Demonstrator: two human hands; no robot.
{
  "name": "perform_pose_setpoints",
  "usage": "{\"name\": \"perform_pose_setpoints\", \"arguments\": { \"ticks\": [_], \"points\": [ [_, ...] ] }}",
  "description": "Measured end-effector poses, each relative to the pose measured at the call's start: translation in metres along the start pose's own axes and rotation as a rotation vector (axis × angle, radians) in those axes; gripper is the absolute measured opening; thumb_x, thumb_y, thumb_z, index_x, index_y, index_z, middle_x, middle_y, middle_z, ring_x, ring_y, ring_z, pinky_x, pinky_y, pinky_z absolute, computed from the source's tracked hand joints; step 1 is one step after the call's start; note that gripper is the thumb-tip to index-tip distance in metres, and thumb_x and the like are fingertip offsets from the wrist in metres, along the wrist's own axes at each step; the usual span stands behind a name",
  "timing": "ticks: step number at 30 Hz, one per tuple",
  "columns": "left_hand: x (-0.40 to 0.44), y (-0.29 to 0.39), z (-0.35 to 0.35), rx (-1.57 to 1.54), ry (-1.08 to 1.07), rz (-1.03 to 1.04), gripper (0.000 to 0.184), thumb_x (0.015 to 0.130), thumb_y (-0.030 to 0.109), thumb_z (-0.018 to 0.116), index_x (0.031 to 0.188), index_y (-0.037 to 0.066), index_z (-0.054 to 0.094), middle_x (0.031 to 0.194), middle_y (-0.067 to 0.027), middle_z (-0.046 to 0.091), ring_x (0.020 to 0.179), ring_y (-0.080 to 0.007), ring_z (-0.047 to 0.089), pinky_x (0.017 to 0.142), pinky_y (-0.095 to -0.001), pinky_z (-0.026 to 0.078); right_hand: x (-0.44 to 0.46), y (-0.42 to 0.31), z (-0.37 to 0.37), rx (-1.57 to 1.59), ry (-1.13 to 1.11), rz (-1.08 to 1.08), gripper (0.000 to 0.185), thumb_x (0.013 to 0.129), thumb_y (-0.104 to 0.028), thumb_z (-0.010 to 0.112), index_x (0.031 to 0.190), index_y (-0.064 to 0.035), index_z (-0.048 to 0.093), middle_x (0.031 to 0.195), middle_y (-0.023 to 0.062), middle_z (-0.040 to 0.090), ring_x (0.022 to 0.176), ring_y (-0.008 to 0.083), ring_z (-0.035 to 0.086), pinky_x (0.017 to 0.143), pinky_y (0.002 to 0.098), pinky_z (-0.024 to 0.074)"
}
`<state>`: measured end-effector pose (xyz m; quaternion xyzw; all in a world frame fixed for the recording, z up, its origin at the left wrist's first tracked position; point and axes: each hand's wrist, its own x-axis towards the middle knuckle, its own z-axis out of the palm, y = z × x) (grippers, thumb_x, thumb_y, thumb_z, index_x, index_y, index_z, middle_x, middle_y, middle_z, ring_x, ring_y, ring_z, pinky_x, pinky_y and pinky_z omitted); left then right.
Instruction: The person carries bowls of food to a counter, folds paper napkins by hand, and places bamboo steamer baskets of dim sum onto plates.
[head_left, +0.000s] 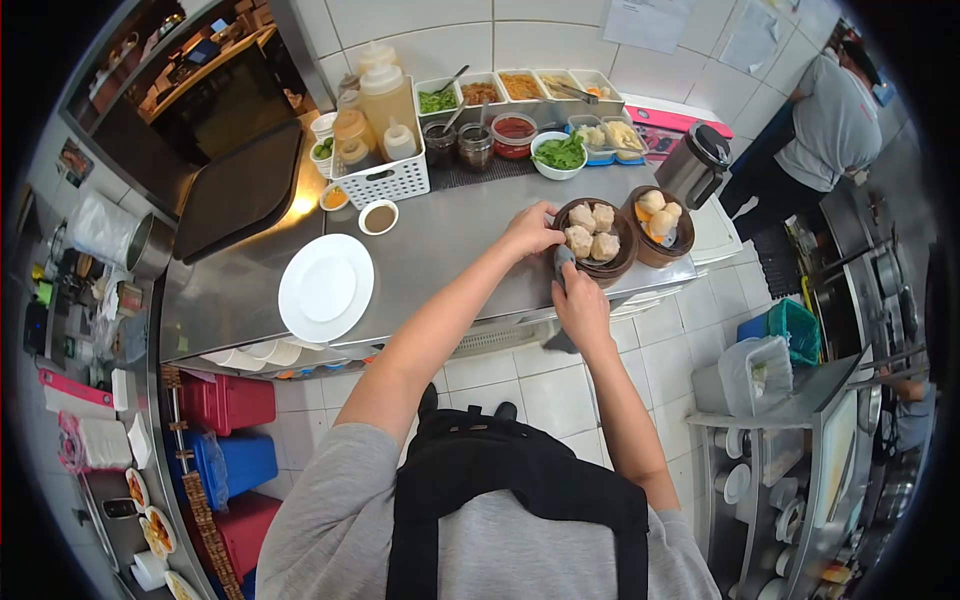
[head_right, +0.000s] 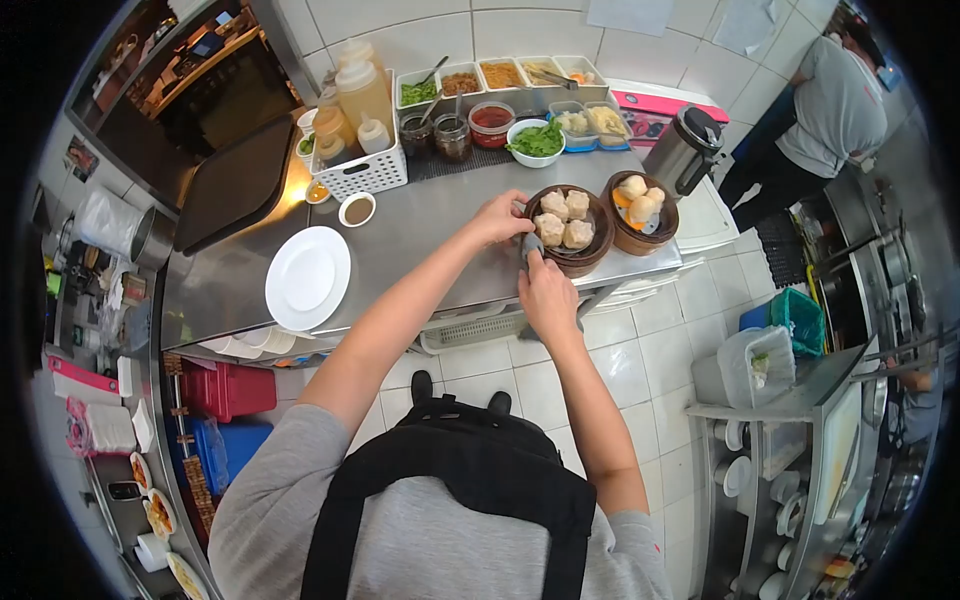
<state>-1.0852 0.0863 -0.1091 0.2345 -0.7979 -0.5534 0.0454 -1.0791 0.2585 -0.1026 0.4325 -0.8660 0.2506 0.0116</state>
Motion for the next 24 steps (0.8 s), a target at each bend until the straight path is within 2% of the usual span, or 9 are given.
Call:
{"name": "perform_pose_setpoints", "arguments": {
  "ticks": [3, 6, 10, 11, 14, 17, 21, 23, 24],
  "points": [
    [0.009, -0.005, 0.008, 0.057, 0.069, 0.003, 0.052, 0.064, 0.023, 0.071, 0.11, 0.006, 0.052, 0.085, -0.0118, 0.062, 0.061, -0.0184, 0.06, 0.05, -0.0306, 0.049, 0.007, -0.003, 0.001, -0.121, -0.025, 0.018, 0.02, 0.081, -0.017, 0.053, 0.096, -0.0043, 0.05, 0.078, 0.0178, 0.059, 0.067, 0.0353, 0.06, 0.061, 0.0461, 0.0476],
    [-0.003, -0.004, 0.02, -0.038, 0.225, 0.103, 0.047, 0.064, 0.023, 0.069, 0.105, 0.003, 0.056, 0.095, -0.0162, 0.062, 0.09, -0.0257, 0.059, 0.081, -0.0352, 0.046, 0.011, 0.003, 0.006, -0.121, -0.022, 0.032, 0.015, 0.08, -0.016, 0.049, 0.09, -0.0051, 0.052, 0.073, 0.0197, 0.059, 0.069, 0.0369, 0.059, 0.06, 0.0475, 0.0453],
    [0.005, -0.013, 0.026, 0.071, 0.315, 0.159, 0.037, 0.059, 0.018, 0.065, 0.093, 0.003, 0.059, 0.092, -0.0203, 0.061, 0.087, -0.037, 0.058, 0.077, -0.0429, 0.046, -0.002, 0.0, -0.004, 0.009, -0.041, 0.134, 0.027, 0.077, -0.006, 0.056, 0.104, -0.0029, 0.056, 0.085, 0.0209, 0.061, 0.077, 0.0382, 0.058, 0.066, 0.0432, 0.0451],
    [-0.005, -0.008, 0.023, 0.085, 0.36, 0.167, 0.037, 0.06, 0.018, 0.065, 0.093, 0.003, 0.058, 0.089, -0.0209, 0.06, 0.086, -0.0377, 0.057, 0.076, -0.0443, 0.045, -0.01, 0.011, 0.001, 0.056, 0.063, 0.014, 0.027, 0.077, -0.005, 0.055, 0.104, -0.0016, 0.056, 0.087, 0.0214, 0.06, 0.077, 0.0382, 0.058, 0.067, 0.0424, 0.0452],
    [-0.007, -0.013, 0.021, 0.228, 0.385, 0.135, 0.046, 0.063, 0.023, 0.068, 0.103, 0.007, 0.055, 0.098, -0.0194, 0.057, 0.093, -0.0364, 0.055, 0.081, -0.0433, 0.044, -0.022, 0.048, 0.006, 0.106, 0.189, -0.191, 0.025, 0.078, -0.005, 0.054, 0.103, 0.0, 0.056, 0.083, 0.0211, 0.059, 0.074, 0.0383, 0.056, 0.064, 0.0416, 0.0443],
    [-0.015, -0.019, 0.002, 0.271, 0.333, 0.125, 0.047, 0.062, 0.024, 0.069, 0.103, 0.007, 0.055, 0.099, -0.0194, 0.057, 0.094, -0.0356, 0.055, 0.082, -0.0432, 0.044, -0.022, 0.06, 0.003, 0.151, 0.156, -0.188, 0.025, 0.083, -0.007, 0.048, 0.106, 0.0006, 0.054, 0.08, 0.0236, 0.057, 0.072, 0.0378, 0.055, 0.064, 0.039, 0.0439],
    [-0.026, -0.04, -0.032, 0.315, 0.289, 0.173, 0.036, 0.059, 0.025, 0.068, 0.088, 0.004, 0.061, 0.086, -0.0189, 0.061, 0.085, -0.0345, 0.058, 0.074, -0.0425, 0.047, -0.007, 0.071, 0.008, 0.158, 0.036, 0.051, 0.025, 0.082, -0.007, 0.045, 0.104, 0.0003, 0.055, 0.08, 0.0216, 0.057, 0.07, 0.0311, 0.056, 0.065, 0.0354, 0.0438],
    [-0.04, -0.046, -0.057, 0.286, 0.214, 0.212, 0.04, 0.058, 0.025, 0.069, 0.091, 0.004, 0.061, 0.088, -0.0184, 0.062, 0.084, -0.0328, 0.06, 0.073, -0.0412, 0.047, 0.01, 0.082, 0.031, 0.267, 0.254, -0.189, 0.026, 0.078, -0.001, 0.045, 0.101, 0.0046, 0.056, 0.086, 0.0203, 0.06, 0.077, 0.0303, 0.058, 0.07, 0.0366, 0.0442],
    [-0.043, -0.049, -0.068, 0.315, 0.167, 0.237, 0.042, 0.059, 0.024, 0.07, 0.094, 0.004, 0.061, 0.09, -0.0179, 0.062, 0.085, -0.0324, 0.06, 0.073, -0.0402, 0.047, 0.018, 0.065, 0.025, 0.39, 0.173, -0.138, 0.027, 0.079, -0.002, 0.045, 0.103, 0.0053, 0.056, 0.09, 0.0195, 0.061, 0.079, 0.0317, 0.058, 0.074, 0.0366, 0.0442]
  ]
}}
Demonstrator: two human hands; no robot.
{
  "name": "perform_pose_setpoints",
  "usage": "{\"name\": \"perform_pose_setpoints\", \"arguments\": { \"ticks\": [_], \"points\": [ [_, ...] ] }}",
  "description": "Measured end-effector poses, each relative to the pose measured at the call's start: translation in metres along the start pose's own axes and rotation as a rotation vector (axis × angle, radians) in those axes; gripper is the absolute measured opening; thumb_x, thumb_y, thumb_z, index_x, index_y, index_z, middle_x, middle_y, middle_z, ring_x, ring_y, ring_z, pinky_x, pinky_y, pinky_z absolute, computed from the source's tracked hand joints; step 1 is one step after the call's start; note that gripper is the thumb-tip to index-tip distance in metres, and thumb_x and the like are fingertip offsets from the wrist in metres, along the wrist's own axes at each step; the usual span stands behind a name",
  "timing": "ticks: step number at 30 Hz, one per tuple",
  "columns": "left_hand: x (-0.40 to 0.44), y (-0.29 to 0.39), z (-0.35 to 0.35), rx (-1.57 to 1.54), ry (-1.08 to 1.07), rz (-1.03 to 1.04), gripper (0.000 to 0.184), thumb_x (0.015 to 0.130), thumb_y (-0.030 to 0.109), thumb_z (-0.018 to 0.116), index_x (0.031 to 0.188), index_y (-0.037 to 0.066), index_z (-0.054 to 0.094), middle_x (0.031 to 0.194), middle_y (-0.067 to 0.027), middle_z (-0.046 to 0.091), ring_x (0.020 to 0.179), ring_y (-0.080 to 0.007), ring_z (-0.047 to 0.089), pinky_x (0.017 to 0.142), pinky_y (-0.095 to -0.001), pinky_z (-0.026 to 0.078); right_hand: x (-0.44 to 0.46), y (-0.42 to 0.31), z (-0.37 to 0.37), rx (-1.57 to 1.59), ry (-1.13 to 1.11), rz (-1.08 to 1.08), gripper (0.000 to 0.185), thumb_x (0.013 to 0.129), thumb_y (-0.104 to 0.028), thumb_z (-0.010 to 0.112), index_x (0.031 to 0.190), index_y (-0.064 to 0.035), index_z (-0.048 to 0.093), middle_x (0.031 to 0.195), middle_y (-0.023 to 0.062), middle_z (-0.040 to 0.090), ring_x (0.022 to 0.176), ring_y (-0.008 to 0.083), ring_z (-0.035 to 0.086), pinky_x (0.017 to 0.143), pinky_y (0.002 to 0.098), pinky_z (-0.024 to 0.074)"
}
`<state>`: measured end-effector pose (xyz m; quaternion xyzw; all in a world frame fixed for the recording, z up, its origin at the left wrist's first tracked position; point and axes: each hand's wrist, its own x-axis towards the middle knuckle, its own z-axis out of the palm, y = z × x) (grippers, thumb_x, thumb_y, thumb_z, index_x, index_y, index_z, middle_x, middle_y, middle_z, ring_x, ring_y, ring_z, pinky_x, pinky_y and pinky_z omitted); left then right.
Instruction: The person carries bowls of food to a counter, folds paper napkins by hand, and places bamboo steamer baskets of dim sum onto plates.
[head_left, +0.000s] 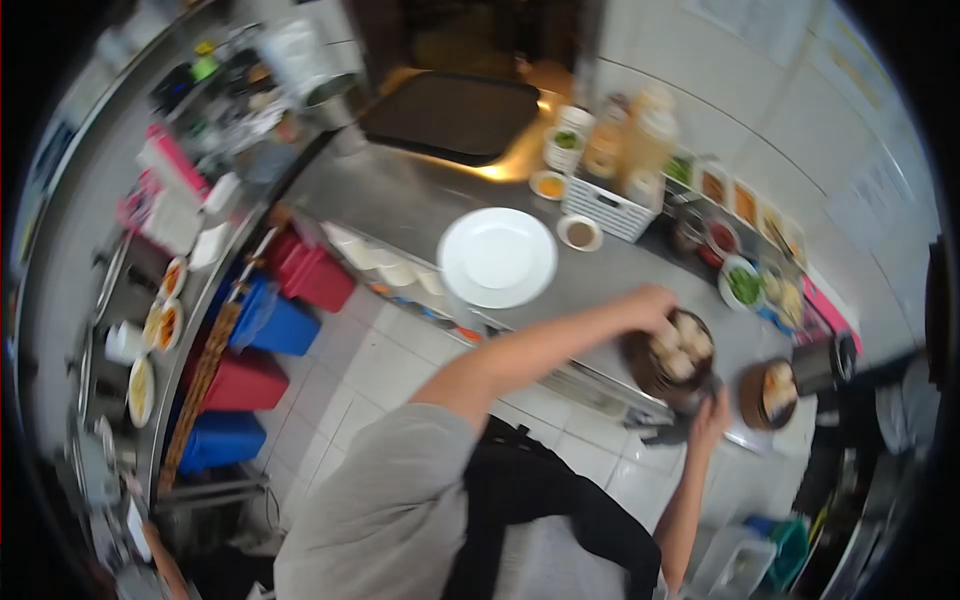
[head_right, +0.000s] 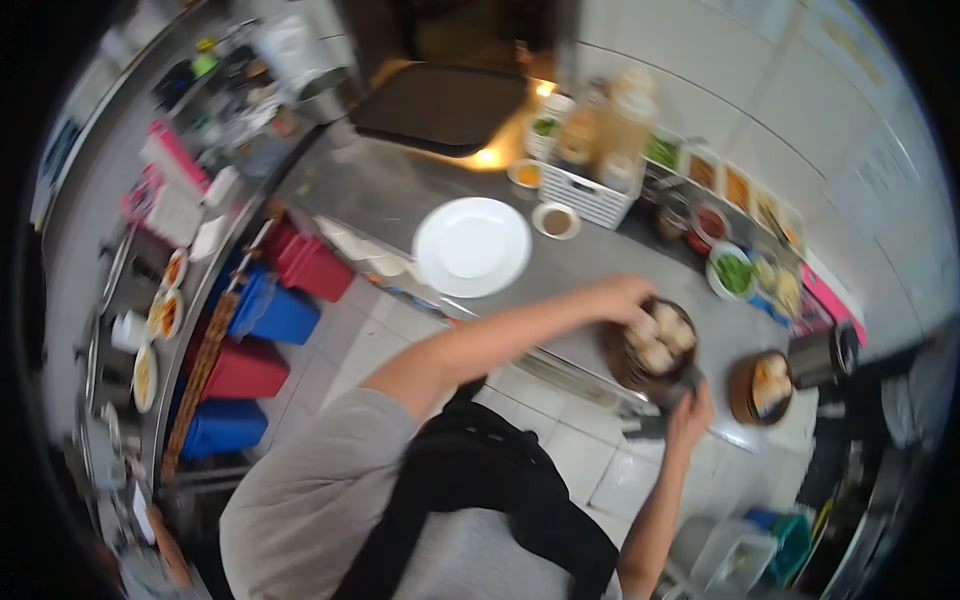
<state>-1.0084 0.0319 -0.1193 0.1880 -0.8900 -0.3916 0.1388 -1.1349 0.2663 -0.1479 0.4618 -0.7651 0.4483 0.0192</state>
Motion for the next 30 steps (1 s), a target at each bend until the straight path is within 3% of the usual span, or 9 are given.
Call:
{"name": "perform_pose_setpoints", "arguments": {
  "ticks": [1, 7, 14, 15, 17, 19, 22, 25, 30],
  "points": [
    [0.002, -0.014, -0.004, -0.028, -0.056, 0.034, 0.043, 0.06, 0.024, 0.07, 0.096, 0.004, 0.061, 0.091, -0.0169, 0.063, 0.086, -0.0315, 0.06, 0.074, -0.0396, 0.047, 0.015, -0.017, 0.0, -0.042, -0.096, 0.12, 0.026, 0.078, -0.003, 0.047, 0.101, 0.0044, 0.056, 0.089, 0.0213, 0.06, 0.079, 0.0337, 0.057, 0.073, 0.0375, 0.0438],
    [0.006, -0.031, -0.046, 0.1, -0.279, 0.015, 0.05, 0.062, 0.016, 0.069, 0.109, 0.007, 0.056, 0.094, -0.0132, 0.063, 0.087, -0.0263, 0.06, 0.072, -0.0365, 0.049, 0.115, -0.023, 0.042, 0.051, -0.471, -0.215, 0.026, 0.075, -0.008, 0.048, 0.098, 0.0017, 0.055, 0.091, 0.0221, 0.057, 0.086, 0.0377, 0.053, 0.076, 0.0408, 0.0425],
    [0.002, -0.026, -0.068, -0.143, -0.244, -0.117, 0.096, 0.061, 0.012, 0.07, 0.138, 0.011, 0.013, 0.108, -0.0207, 0.055, 0.091, -0.0275, 0.057, 0.075, -0.0356, 0.049, 0.194, -0.053, 0.11, 0.106, -1.113, -0.399, 0.025, 0.073, -0.012, 0.052, 0.093, 0.0017, 0.057, 0.09, 0.0155, 0.058, 0.088, 0.0265, 0.054, 0.08, 0.0364, 0.0421],
    [0.005, -0.044, -0.056, -0.054, -0.103, 0.081, 0.097, 0.061, 0.013, 0.072, 0.139, 0.011, 0.014, 0.107, -0.0217, 0.054, 0.091, -0.0277, 0.057, 0.075, -0.0362, 0.049, 0.194, -0.054, 0.105, 0.105, -1.086, -0.388, 0.026, 0.073, -0.011, 0.051, 0.095, 0.0015, 0.057, 0.092, 0.0143, 0.059, 0.088, 0.0246, 0.054, 0.08, 0.0361, 0.0423],
    [0.004, -0.033, -0.07, -0.16, -0.235, -0.134, 0.09, 0.065, 0.011, 0.071, 0.138, 0.011, 0.018, 0.112, -0.0173, 0.051, 0.09, -0.0223, 0.057, 0.072, -0.0317, 0.05, 0.179, -0.045, 0.079, 0.125, -0.915, -0.359, 0.024, 0.074, -0.011, 0.051, 0.094, 0.0017, 0.056, 0.089, 0.0187, 0.059, 0.084, 0.0309, 0.056, 0.075, 0.0379, 0.0433],
    [0.009, -0.038, -0.078, -0.066, -0.234, -0.084, 0.076, 0.068, 0.012, 0.07, 0.133, 0.01, 0.032, 0.113, -0.0155, 0.051, 0.087, -0.021, 0.058, 0.072, -0.0312, 0.05, 0.154, -0.048, 0.043, -0.069, -0.461, -0.203, 0.021, 0.076, -0.011, 0.051, 0.092, 0.0012, 0.053, 0.084, 0.0247, 0.056, 0.082, 0.0392, 0.054, 0.068, 0.0415, 0.0429],
    [0.028, -0.005, -0.084, 0.047, -0.067, 0.107, 0.043, 0.073, 0.014, 0.066, 0.113, 0.004, 0.052, 0.102, -0.0109, 0.059, 0.083, -0.0171, 0.059, 0.075, -0.0306, 0.049, 0.084, -0.059, -0.026, -0.279, -0.192, 0.101, 0.022, 0.076, -0.012, 0.049, 0.095, -0.0017, 0.052, 0.078, 0.0253, 0.057, 0.077, 0.043, 0.054, 0.069, 0.0501, 0.0417],
    [0.06, 0.065, -0.051, -0.106, -0.082, 0.136, 0.032, 0.076, 0.015, 0.062, 0.105, 0.003, 0.056, 0.093, -0.0082, 0.062, 0.08, -0.0144, 0.059, 0.073, -0.0285, 0.048, 0.039, -0.04, -0.062, -0.377, -0.091, 0.215, 0.027, 0.078, -0.013, 0.048, 0.103, -0.0036, 0.051, 0.079, 0.024, 0.058, 0.078, 0.0409, 0.056, 0.067, 0.05, 0.0422],
    [0.142, 0.105, 0.097, -0.218, -0.215, 0.05, 0.047, 0.07, 0.026, 0.068, 0.108, 0.001, 0.054, 0.09, -0.0111, 0.062, 0.072, -0.0168, 0.061, 0.058, -0.0288, 0.05, 0.033, -0.012, -0.078, -0.588, -0.072, 0.375, 0.034, 0.077, -0.013, 0.049, 0.11, -0.0056, 0.049, 0.081, 0.0206, 0.061, 0.078, 0.038, 0.058, 0.067, 0.0494, 0.0446]
  ]
}}
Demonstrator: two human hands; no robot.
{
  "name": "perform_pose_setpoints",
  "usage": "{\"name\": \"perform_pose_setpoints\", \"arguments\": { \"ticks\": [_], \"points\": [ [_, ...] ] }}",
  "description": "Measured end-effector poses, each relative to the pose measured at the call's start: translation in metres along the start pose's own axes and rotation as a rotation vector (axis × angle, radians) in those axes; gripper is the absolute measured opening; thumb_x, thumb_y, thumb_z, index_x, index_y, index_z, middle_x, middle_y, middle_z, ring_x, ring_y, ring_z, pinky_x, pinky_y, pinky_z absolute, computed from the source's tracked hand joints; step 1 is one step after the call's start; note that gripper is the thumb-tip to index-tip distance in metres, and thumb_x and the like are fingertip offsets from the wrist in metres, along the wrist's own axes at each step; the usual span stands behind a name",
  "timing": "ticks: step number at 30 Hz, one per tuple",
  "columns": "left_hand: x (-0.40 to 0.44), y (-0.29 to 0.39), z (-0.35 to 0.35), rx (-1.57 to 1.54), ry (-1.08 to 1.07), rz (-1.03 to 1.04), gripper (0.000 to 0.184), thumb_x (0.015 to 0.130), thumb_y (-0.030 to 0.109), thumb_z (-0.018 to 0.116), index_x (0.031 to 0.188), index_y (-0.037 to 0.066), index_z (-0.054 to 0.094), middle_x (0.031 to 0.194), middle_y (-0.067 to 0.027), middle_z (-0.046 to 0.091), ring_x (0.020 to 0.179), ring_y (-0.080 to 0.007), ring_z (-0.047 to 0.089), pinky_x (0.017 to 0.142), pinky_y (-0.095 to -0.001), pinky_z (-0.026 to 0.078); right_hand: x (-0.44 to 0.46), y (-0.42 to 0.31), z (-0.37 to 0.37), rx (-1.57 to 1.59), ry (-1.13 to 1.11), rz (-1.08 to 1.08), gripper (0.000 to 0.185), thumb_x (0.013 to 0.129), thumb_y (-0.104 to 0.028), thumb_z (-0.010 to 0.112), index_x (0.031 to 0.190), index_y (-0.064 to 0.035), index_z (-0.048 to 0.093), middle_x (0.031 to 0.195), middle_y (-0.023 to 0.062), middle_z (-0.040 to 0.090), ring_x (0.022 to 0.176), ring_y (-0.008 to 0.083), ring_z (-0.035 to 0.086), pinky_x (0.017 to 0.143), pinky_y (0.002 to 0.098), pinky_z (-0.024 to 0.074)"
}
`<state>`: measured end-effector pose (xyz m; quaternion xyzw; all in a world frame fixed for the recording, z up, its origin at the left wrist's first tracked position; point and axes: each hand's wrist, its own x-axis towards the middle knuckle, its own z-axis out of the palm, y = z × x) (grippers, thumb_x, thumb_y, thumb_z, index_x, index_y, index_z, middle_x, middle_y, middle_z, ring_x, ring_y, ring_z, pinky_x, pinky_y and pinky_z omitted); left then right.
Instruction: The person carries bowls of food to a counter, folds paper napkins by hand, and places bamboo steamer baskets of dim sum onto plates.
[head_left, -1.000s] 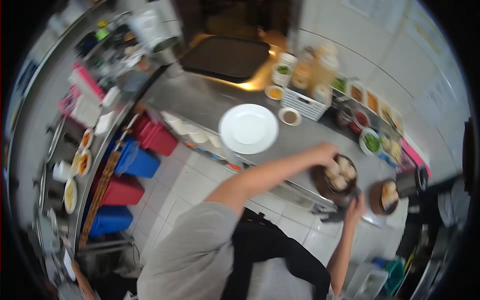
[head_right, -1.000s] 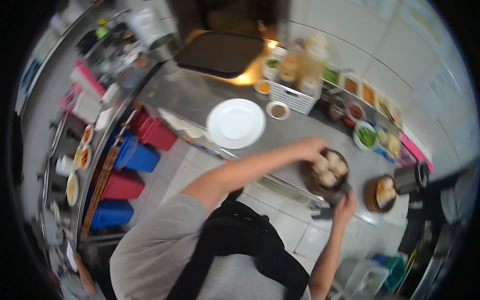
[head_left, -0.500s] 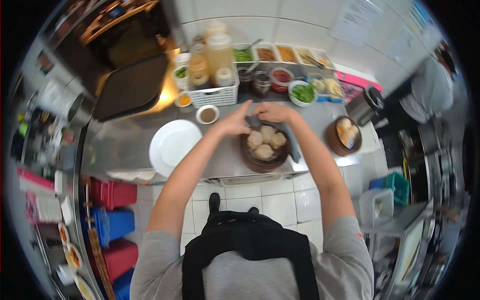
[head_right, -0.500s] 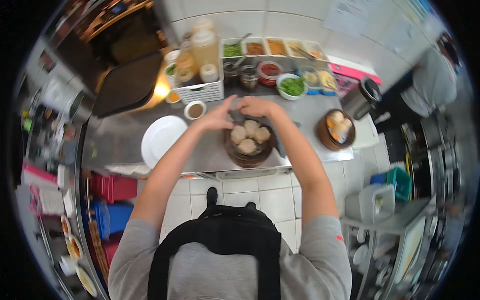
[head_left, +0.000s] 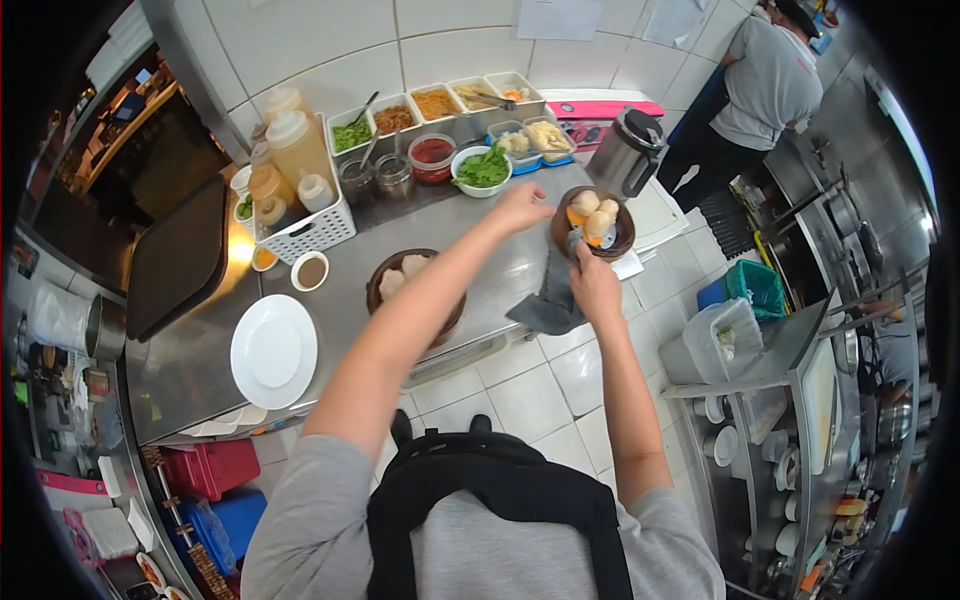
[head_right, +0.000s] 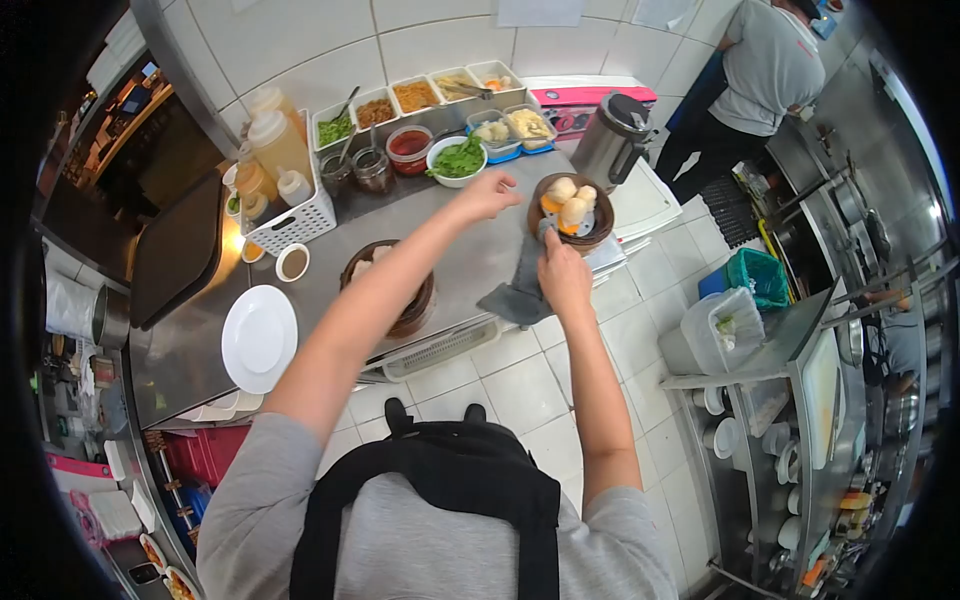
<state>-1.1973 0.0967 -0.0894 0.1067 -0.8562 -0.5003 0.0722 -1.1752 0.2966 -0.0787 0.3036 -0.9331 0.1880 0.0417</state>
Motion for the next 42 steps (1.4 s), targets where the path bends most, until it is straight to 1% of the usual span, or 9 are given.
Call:
{"name": "perform_pose_setpoints", "arguments": {
  "ticks": [4, 7, 21, 26, 30, 32, 35, 39, 42],
  "points": [
    [0.019, 0.023, 0.042, 0.07, 0.04, -0.276, 0.053, 0.062, 0.03, 0.07, 0.103, 0.001, 0.053, 0.091, -0.0137, 0.062, 0.071, -0.0256, 0.064, 0.057, -0.0339, 0.051, 0.009, 0.006, 0.007, 0.011, 0.044, -0.014, 0.03, 0.076, -0.013, 0.051, 0.104, -0.0045, 0.049, 0.081, 0.0193, 0.062, 0.077, 0.0375, 0.059, 0.066, 0.0487, 0.0459],
    [0.022, 0.022, 0.053, 0.037, 0.066, -0.33, 0.057, 0.061, 0.027, 0.072, 0.107, 0.004, 0.048, 0.092, -0.0134, 0.061, 0.07, -0.0221, 0.063, 0.048, -0.0324, 0.052, 0.004, 0.008, 0.004, 0.075, 0.072, -0.009, 0.027, 0.076, -0.014, 0.052, 0.102, -0.0041, 0.049, 0.079, 0.0184, 0.061, 0.075, 0.0373, 0.059, 0.064, 0.0474, 0.046],
    [-0.009, -0.001, -0.014, 0.203, -0.214, -0.198, 0.038, 0.064, 0.008, 0.064, 0.101, 0.006, 0.055, 0.077, -0.0088, 0.062, 0.056, -0.0187, 0.06, 0.042, -0.0301, 0.05, -0.01, 0.066, 0.023, 0.441, 0.314, -0.163, 0.022, 0.075, -0.004, 0.046, 0.093, -0.0049, 0.057, 0.079, 0.0161, 0.058, 0.071, 0.0356, 0.056, 0.062, 0.0412, 0.044],
    [-0.002, -0.011, -0.029, 0.314, -0.385, -0.068, 0.045, 0.063, 0.005, 0.066, 0.106, 0.005, 0.054, 0.083, -0.0068, 0.062, 0.074, -0.0178, 0.061, 0.059, -0.0325, 0.053, 0.04, 0.061, 0.018, 0.493, 0.06, -0.139, 0.023, 0.074, -0.008, 0.044, 0.092, -0.0016, 0.056, 0.075, 0.0206, 0.055, 0.071, 0.0372, 0.055, 0.066, 0.0408, 0.0433],
    [0.001, -0.016, -0.037, 0.256, -0.364, -0.061, 0.057, 0.061, 0.002, 0.069, 0.114, 0.005, 0.047, 0.092, -0.0087, 0.059, 0.076, -0.0179, 0.06, 0.057, -0.0314, 0.053, 0.117, 0.067, 0.039, 0.573, -0.069, -0.346, 0.027, 0.074, -0.01, 0.045, 0.096, 0.0008, 0.057, 0.081, 0.0205, 0.057, 0.081, 0.0357, 0.055, 0.074, 0.0387, 0.0437],
    [-0.007, -0.017, -0.04, 0.102, -0.272, -0.116, 0.07, 0.059, 0.001, 0.072, 0.12, 0.006, 0.038, 0.099, -0.0104, 0.055, 0.079, -0.0178, 0.06, 0.055, -0.03, 0.053, 0.149, 0.047, 0.037, 0.459, -0.344, -0.493, 0.029, 0.073, -0.007, 0.047, 0.097, 0.0053, 0.057, 0.091, 0.0155, 0.058, 0.091, 0.0254, 0.054, 0.083, 0.0319, 0.0415],
    [-0.011, -0.022, -0.043, 0.024, -0.213, -0.122, 0.076, 0.057, 0.003, 0.075, 0.121, 0.006, 0.034, 0.099, -0.0109, 0.053, 0.078, -0.018, 0.06, 0.053, -0.0287, 0.052, 0.187, 0.018, 0.053, 0.337, -0.618, -0.659, 0.029, 0.072, -0.008, 0.049, 0.098, 0.004, 0.058, 0.097, 0.0149, 0.058, 0.094, 0.0251, 0.053, 0.084, 0.0312, 0.0414],
    [-0.02, -0.022, -0.049, 0.189, -0.103, -0.08, 0.079, 0.053, 0.016, 0.083, 0.115, 0.001, 0.036, 0.091, -0.0119, 0.055, 0.076, -0.0203, 0.059, 0.052, -0.0306, 0.05, 0.193, -0.026, 0.035, 0.293, -1.056, -0.574, 0.029, 0.073, -0.008, 0.052, 0.1, 0.0029, 0.059, 0.099, 0.0113, 0.059, 0.096, 0.0206, 0.053, 0.086, 0.0296, 0.0407],
    [-0.023, -0.021, -0.049, 0.312, -0.055, -0.009, 0.079, 0.054, 0.026, 0.083, 0.113, 0.0, 0.038, 0.088, -0.0133, 0.056, 0.078, -0.0236, 0.059, 0.061, -0.0329, 0.049, 0.192, -0.01, 0.026, 0.4, -0.906, -0.678, 0.029, 0.074, -0.007, 0.053, 0.102, 0.0011, 0.059, 0.103, 0.0108, 0.059, 0.097, 0.0183, 0.052, 0.087, 0.0293, 0.04]
  ]
}}
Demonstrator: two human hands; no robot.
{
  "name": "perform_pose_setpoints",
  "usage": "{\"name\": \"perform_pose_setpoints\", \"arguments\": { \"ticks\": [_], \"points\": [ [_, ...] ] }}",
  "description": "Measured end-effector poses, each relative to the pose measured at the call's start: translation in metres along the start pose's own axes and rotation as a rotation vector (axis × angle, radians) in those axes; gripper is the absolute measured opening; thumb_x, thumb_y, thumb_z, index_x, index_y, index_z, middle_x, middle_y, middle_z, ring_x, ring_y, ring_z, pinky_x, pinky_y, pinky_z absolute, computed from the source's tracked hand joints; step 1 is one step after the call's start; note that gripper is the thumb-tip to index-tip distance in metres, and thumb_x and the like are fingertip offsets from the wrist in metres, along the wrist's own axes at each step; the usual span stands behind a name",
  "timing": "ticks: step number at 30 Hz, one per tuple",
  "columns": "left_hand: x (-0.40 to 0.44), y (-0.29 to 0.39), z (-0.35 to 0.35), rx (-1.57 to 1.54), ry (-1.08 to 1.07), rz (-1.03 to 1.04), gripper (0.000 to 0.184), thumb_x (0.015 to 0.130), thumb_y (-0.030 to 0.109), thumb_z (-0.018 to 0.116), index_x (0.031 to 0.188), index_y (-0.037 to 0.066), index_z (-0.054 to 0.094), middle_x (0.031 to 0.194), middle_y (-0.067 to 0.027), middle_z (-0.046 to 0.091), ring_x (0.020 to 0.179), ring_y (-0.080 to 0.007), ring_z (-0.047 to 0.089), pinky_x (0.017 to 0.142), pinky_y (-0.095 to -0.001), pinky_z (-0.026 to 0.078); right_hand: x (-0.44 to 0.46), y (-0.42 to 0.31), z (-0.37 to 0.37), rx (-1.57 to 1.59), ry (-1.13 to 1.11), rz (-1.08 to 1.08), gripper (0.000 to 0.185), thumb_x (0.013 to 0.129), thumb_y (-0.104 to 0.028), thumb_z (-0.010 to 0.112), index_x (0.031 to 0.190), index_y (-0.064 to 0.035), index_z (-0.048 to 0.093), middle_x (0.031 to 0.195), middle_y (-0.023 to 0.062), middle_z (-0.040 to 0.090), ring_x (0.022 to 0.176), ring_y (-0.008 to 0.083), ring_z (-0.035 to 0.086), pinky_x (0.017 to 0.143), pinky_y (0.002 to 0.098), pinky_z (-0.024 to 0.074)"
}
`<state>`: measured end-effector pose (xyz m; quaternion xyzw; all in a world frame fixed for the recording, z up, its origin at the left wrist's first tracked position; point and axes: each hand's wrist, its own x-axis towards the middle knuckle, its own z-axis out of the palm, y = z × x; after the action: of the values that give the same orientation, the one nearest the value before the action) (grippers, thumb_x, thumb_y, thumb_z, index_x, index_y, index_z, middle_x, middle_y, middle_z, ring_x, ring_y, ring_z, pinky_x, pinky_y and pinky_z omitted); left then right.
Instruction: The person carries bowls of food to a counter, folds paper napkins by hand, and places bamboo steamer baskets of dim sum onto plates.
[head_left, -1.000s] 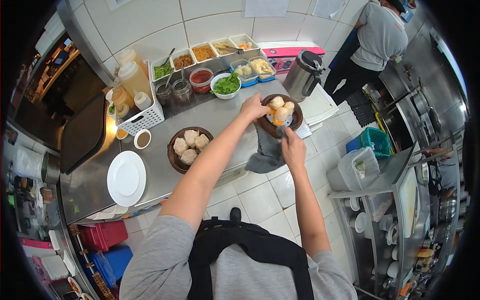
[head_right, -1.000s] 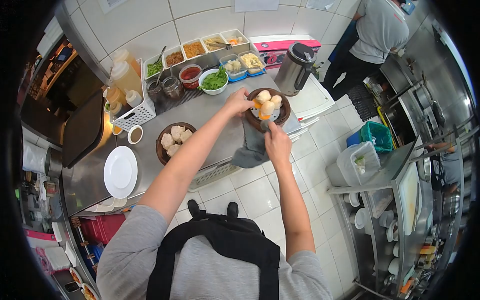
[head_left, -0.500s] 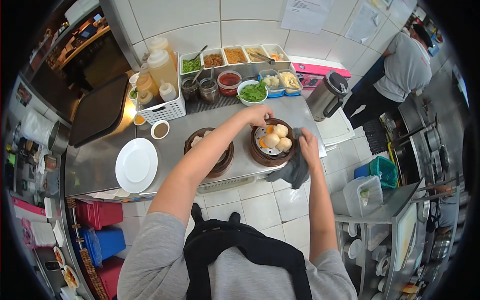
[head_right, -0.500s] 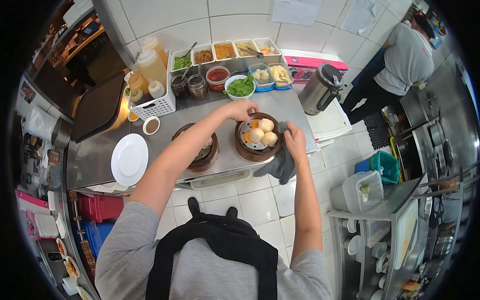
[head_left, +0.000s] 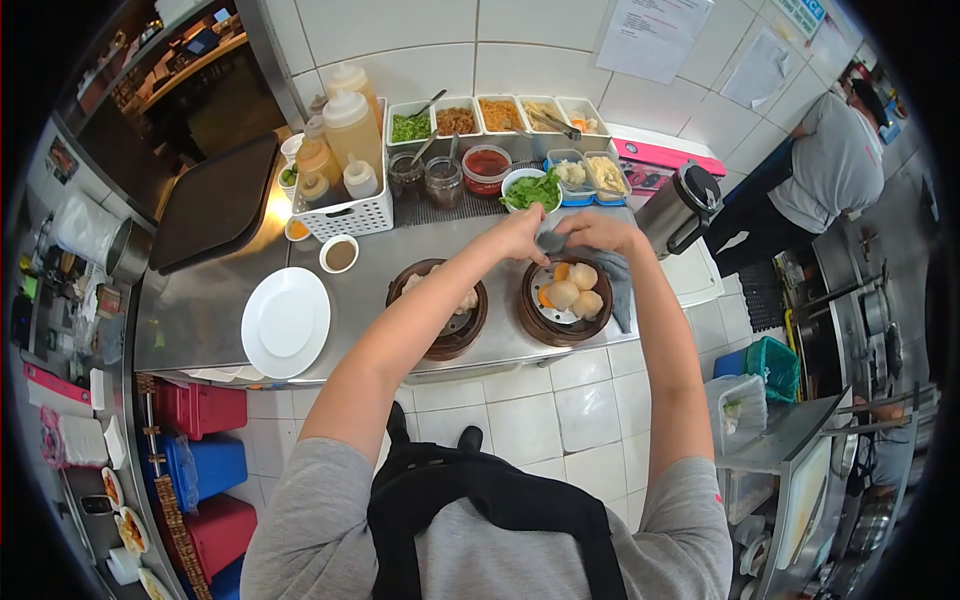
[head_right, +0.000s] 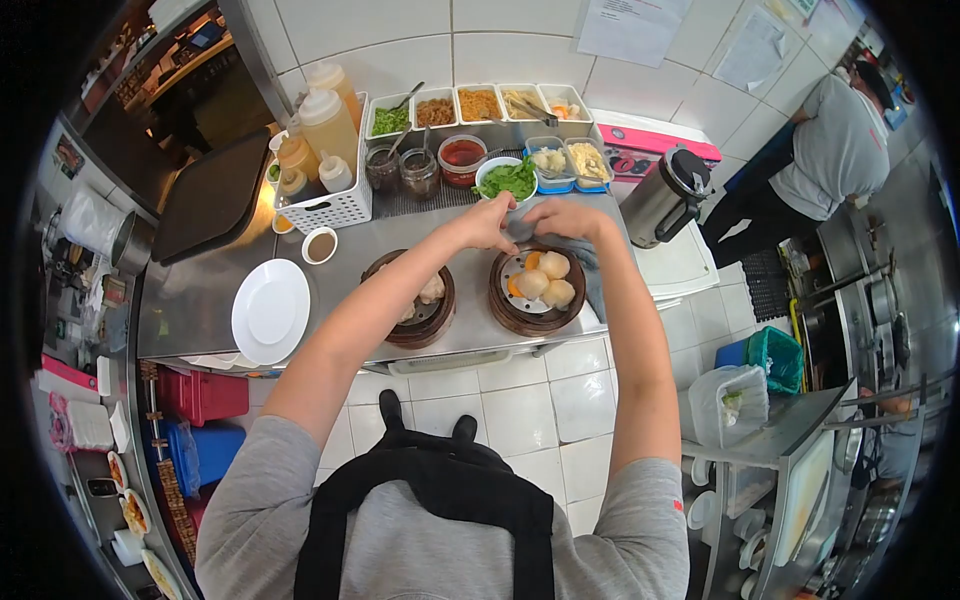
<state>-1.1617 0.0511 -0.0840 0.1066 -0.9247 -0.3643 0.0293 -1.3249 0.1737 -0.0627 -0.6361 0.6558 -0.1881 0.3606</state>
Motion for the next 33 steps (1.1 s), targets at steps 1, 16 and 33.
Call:
{"name": "perform_pose_setpoints", "arguments": {
  "ticks": [1, 16, 33],
  "points": [
    [0.0, 0.002, 0.0, 0.003, -0.006, 0.007, 0.079, 0.054, 0.026, 0.083, 0.113, 0.0, 0.038, 0.088, -0.0133, 0.056, 0.078, -0.0236, 0.059, 0.061, -0.0329, 0.049, -0.011, 0.003, 0.0, 0.002, 0.009, 0.004, 0.029, 0.074, -0.007, 0.053, 0.102, 0.0011, 0.059, 0.103, 0.0108, 0.059, 0.097, 0.0183, 0.052, 0.087, 0.0293, 0.04],
    [0.09, 0.087, 0.026, 0.281, -0.712, 0.182, 0.028, 0.065, 0.013, 0.064, 0.092, 0.009, 0.064, 0.09, -0.0042, 0.063, 0.086, -0.0184, 0.059, 0.074, -0.0336, 0.049, -0.133, 0.003, 0.16, 0.161, 1.194, 0.476, 0.033, 0.074, -0.011, 0.054, 0.101, 0.0068, 0.05, 0.096, 0.0292, 0.054, 0.095, 0.0415, 0.051, 0.081, 0.042, 0.0404],
    [0.045, 0.01, -0.002, 0.047, -0.442, -0.304, 0.033, 0.073, 0.024, 0.058, 0.096, 0.0, 0.058, 0.084, -0.0132, 0.059, 0.062, -0.0226, 0.06, 0.049, -0.0328, 0.052, -0.082, -0.081, 0.246, 0.757, 1.58, 0.205, 0.061, 0.073, 0.006, 0.057, 0.126, 0.0011, 0.026, 0.121, 0.0131, 0.038, 0.112, 0.0209, 0.041, 0.098, 0.0307, 0.029]
  ]
}}
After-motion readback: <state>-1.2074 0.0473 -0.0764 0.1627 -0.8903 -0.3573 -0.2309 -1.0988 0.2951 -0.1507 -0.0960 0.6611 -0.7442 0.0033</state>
